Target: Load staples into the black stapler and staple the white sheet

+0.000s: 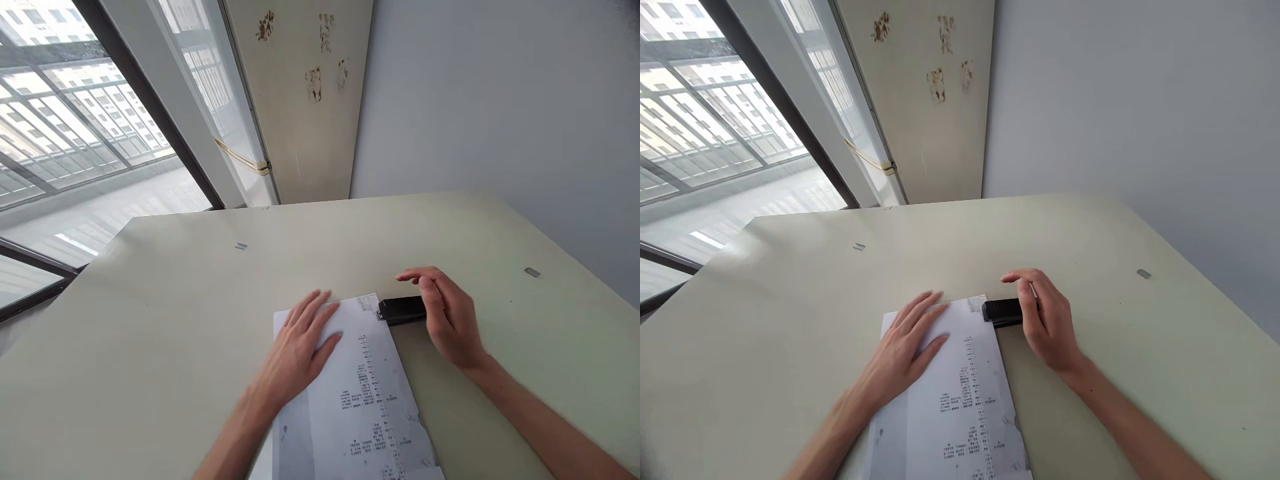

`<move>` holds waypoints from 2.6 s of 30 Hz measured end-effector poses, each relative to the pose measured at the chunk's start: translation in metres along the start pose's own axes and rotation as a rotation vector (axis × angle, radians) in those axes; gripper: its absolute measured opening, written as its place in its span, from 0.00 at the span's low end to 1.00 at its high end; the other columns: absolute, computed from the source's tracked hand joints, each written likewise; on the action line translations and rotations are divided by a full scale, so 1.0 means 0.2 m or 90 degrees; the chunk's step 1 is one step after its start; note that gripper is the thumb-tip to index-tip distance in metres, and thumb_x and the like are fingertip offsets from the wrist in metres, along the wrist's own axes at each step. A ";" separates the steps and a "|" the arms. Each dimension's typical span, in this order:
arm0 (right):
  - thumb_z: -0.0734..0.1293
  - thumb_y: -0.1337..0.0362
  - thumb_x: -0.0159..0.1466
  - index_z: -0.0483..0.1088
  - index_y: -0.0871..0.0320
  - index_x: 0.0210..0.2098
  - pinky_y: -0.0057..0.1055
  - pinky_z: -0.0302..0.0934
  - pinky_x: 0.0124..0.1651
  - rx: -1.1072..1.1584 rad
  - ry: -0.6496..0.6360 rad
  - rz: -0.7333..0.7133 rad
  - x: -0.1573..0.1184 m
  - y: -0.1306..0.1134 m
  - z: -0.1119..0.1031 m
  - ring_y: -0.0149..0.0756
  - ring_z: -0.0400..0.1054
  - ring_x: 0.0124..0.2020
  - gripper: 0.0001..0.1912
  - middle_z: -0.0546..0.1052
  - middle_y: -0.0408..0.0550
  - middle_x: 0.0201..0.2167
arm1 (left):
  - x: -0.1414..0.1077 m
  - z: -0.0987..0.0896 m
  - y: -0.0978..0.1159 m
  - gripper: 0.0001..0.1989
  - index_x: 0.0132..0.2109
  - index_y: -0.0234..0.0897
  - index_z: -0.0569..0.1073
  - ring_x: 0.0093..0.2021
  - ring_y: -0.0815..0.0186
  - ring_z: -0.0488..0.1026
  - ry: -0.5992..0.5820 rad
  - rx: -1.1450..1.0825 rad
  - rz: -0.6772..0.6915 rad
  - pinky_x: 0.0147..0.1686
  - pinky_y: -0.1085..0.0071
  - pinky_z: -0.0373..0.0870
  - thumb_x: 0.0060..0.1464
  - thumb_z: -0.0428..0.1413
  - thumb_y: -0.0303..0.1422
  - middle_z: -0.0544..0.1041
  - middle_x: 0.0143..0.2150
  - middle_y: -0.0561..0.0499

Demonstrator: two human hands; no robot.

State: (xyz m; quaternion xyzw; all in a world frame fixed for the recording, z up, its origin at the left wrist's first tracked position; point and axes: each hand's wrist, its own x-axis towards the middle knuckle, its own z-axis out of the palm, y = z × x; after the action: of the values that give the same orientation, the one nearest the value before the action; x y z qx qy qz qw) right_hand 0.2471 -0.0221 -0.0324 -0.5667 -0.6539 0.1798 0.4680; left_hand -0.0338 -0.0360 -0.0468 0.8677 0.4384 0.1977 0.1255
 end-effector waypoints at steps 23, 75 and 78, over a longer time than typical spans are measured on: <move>0.61 0.81 0.63 0.71 0.57 0.48 0.40 0.70 0.40 0.099 -0.066 -0.404 -0.14 -0.19 0.13 0.41 0.75 0.36 0.19 0.80 0.47 0.33 | 0.00 0.00 -0.09 0.10 0.47 0.42 0.64 0.63 0.44 0.66 0.192 0.132 -0.229 0.61 0.41 0.66 0.71 0.52 0.43 0.68 0.61 0.38; 0.66 0.65 0.74 0.66 0.53 0.29 0.29 0.63 0.27 0.084 -0.065 -0.140 0.02 -0.07 -0.05 0.32 0.68 0.27 0.15 0.75 0.43 0.31 | 0.02 -0.10 -0.08 0.12 0.50 0.44 0.61 0.59 0.57 0.66 0.647 -0.132 -0.244 0.59 0.53 0.64 0.76 0.42 0.46 0.67 0.54 0.44; 0.66 0.54 0.74 0.69 0.52 0.30 0.29 0.61 0.24 0.062 -0.055 0.004 0.09 0.00 -0.15 0.34 0.67 0.24 0.17 0.75 0.42 0.27 | 0.01 -0.09 -0.09 0.12 0.51 0.43 0.63 0.59 0.57 0.67 0.592 -0.139 -0.262 0.60 0.54 0.64 0.76 0.42 0.44 0.68 0.54 0.44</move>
State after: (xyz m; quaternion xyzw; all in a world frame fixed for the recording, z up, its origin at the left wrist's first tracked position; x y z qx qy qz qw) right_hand 0.2732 -0.0142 -0.0099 -0.5366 -0.6624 0.2374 0.4657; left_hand -0.0526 -0.0229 -0.0364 0.5656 0.5865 0.5781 0.0434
